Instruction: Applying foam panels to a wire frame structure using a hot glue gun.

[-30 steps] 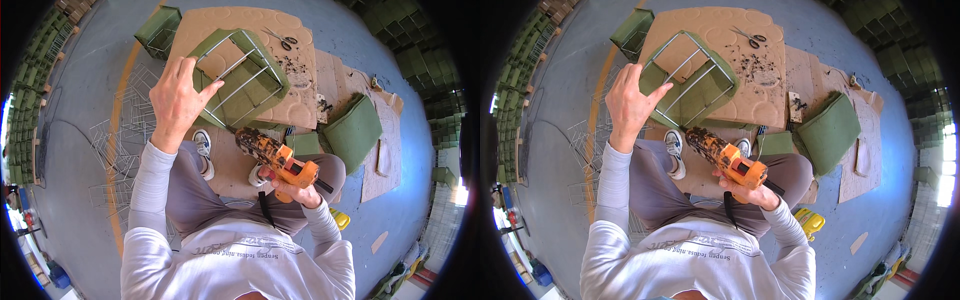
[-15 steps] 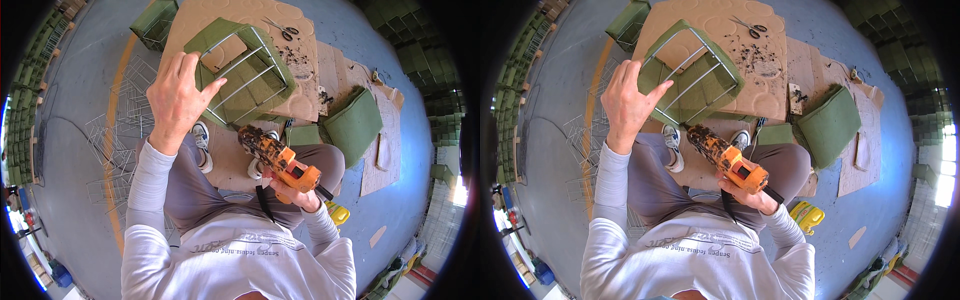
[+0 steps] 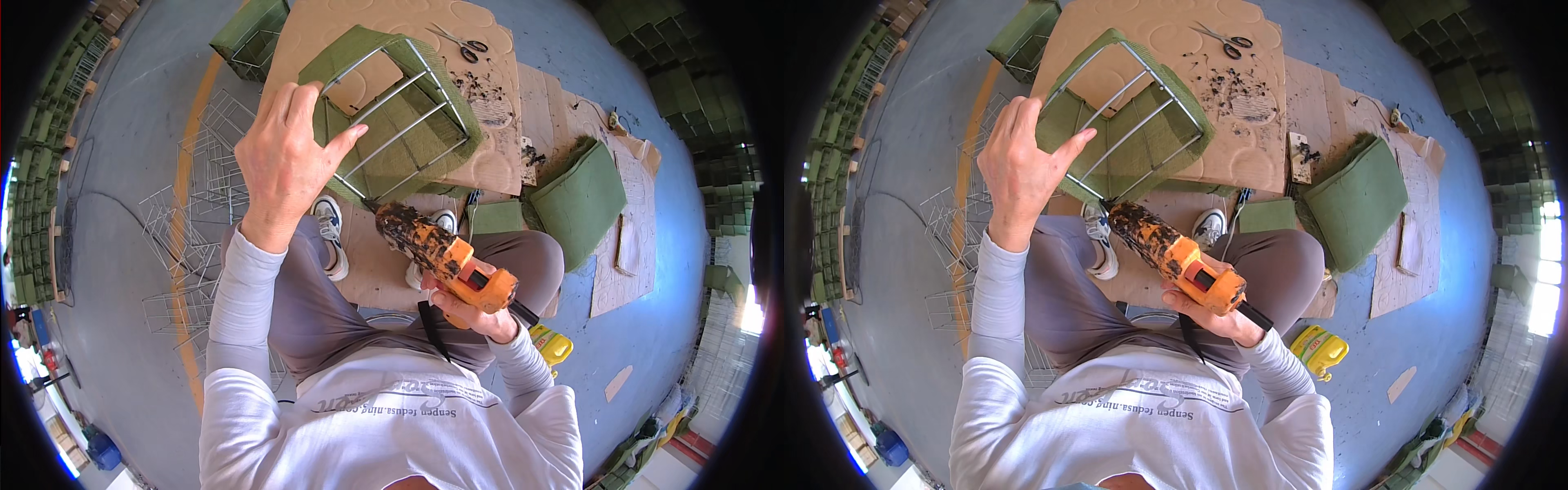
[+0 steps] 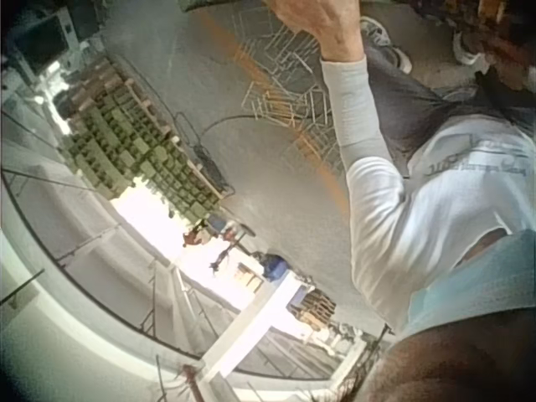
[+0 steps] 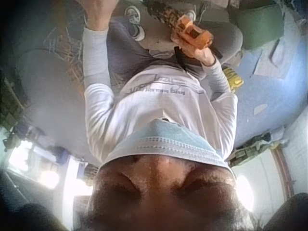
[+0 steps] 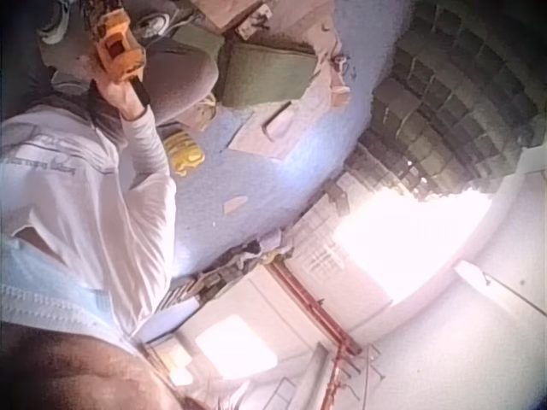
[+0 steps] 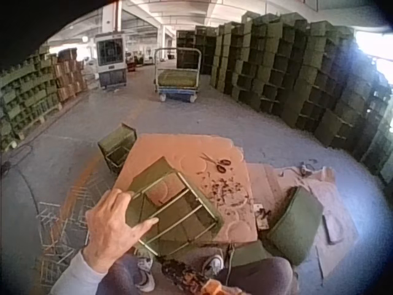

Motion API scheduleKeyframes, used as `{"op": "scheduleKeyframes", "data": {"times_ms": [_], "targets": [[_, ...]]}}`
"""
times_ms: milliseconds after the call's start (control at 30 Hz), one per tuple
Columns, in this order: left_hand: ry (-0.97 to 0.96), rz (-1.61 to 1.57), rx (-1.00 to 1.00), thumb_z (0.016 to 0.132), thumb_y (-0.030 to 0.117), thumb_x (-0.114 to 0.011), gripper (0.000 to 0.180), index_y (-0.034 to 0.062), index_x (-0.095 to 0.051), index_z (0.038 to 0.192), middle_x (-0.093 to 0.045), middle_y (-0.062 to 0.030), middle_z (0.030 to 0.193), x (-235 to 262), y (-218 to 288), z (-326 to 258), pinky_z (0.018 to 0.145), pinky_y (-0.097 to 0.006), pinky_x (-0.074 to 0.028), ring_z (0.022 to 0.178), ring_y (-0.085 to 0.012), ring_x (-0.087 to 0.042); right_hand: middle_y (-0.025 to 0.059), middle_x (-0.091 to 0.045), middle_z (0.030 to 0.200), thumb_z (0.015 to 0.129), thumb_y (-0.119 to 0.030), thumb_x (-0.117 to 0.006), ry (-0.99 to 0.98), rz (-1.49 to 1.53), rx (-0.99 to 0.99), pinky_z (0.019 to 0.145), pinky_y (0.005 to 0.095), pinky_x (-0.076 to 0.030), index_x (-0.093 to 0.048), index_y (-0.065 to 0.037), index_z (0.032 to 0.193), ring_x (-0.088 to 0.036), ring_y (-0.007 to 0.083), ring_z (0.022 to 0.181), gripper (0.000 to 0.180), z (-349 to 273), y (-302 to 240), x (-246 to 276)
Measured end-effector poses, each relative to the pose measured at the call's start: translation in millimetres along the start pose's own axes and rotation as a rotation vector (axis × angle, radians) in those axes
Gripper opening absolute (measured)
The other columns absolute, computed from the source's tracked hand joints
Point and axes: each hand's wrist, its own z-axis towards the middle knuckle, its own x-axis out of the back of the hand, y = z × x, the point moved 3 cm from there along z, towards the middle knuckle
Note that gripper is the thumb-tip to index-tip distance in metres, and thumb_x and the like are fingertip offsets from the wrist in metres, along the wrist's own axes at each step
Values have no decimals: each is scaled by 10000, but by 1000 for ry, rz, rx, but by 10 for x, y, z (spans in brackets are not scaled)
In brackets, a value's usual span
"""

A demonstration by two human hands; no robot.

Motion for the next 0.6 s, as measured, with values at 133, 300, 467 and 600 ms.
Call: {"op": "scheduleKeyframes", "data": {"times_ms": [133,300,467,600], "targets": [[9,-1,-5,655,347,-902,541,32,-628,998,-643,-75,873,5,-14,-8,647,-349,-546,779,-255,-662,26,-665,933,848,-85,-750,-26,-31,79,762,261,-504,-632,-32,1068,-609,119,840,255,15,0,25],[4,-2,-12,654,356,-902,553,32,-623,1004,-644,-78,875,1,-12,4,644,-351,-545,777,-257,-661,20,-673,855,817,-116,-801,-28,-60,109,719,261,-516,-646,-39,1008,-628,123,771,257,61,-18,-22],[24,4,-17,658,383,-898,568,29,-621,1004,-646,-83,882,-10,-33,3,643,-353,-547,780,-259,-661,17,-643,836,826,-94,-776,4,9,156,698,267,-498,-649,-51,949,-605,121,754,182,109,-46,-36],[16,7,-20,662,387,-895,569,27,-619,1005,-647,-84,886,-5,-35,2,645,-354,-547,786,-258,-662,15,-631,819,823,-92,-773,-22,-26,151,685,276,-491,-655,-63,932,-600,134,740,163,142,-53,-57]]}}
